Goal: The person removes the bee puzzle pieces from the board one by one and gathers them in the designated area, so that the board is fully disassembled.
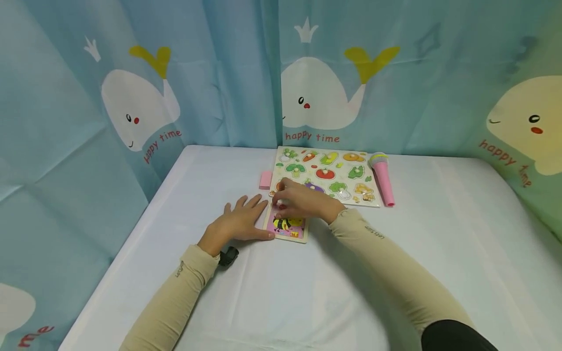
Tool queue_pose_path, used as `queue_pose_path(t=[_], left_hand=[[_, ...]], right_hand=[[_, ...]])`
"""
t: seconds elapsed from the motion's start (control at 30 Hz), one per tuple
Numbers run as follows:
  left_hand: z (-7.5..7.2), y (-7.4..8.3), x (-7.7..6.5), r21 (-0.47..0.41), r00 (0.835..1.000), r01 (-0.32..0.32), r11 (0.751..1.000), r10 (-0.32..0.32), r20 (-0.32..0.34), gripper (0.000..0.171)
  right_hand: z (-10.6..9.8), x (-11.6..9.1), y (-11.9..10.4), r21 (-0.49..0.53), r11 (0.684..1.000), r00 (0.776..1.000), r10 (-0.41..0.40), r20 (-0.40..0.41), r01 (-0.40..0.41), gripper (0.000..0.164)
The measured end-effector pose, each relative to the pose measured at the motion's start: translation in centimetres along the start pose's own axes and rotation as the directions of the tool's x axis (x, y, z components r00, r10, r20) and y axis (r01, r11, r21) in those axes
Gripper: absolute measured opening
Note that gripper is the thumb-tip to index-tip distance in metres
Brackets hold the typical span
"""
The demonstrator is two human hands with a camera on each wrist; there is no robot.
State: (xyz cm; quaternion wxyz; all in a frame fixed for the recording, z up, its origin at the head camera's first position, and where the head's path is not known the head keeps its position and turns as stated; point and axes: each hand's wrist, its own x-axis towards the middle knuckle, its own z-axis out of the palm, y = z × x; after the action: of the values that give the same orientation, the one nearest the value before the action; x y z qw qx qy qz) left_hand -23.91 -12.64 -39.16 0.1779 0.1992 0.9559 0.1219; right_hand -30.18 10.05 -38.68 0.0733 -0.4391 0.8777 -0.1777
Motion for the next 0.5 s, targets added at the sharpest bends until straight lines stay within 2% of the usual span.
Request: queue_pose_path(t=[0.2, 0.4, 0.5], left_hand=[[-0.24, -0.37, 0.20, -0.010, 1.000, 0.003, 1.000, -0.003, 0.001, 0.099], [-0.34, -0.22, 0.18, -0.016, 1.000, 0.014, 1.000, -0.014, -0.004, 0.100], [-0.10, -0.08, 0.16, -0.012, 1.000, 0.019, 1.000, -0.019, 0.000, 0.102]], right_hand=[[-0.51, -0.20, 0.61, -0.008, 1.000, 1.000, 0.000, 0.030, 0.001, 0.033], [-0.93, 0.20, 0.53, 0.030, 1.000, 0.999, -0.010, 0.042, 0.008, 0.030], [-0.82, 0.52, 0.52, 0.021, 1.000, 0.997, 0.008, 0.077, -0.010, 0.029]])
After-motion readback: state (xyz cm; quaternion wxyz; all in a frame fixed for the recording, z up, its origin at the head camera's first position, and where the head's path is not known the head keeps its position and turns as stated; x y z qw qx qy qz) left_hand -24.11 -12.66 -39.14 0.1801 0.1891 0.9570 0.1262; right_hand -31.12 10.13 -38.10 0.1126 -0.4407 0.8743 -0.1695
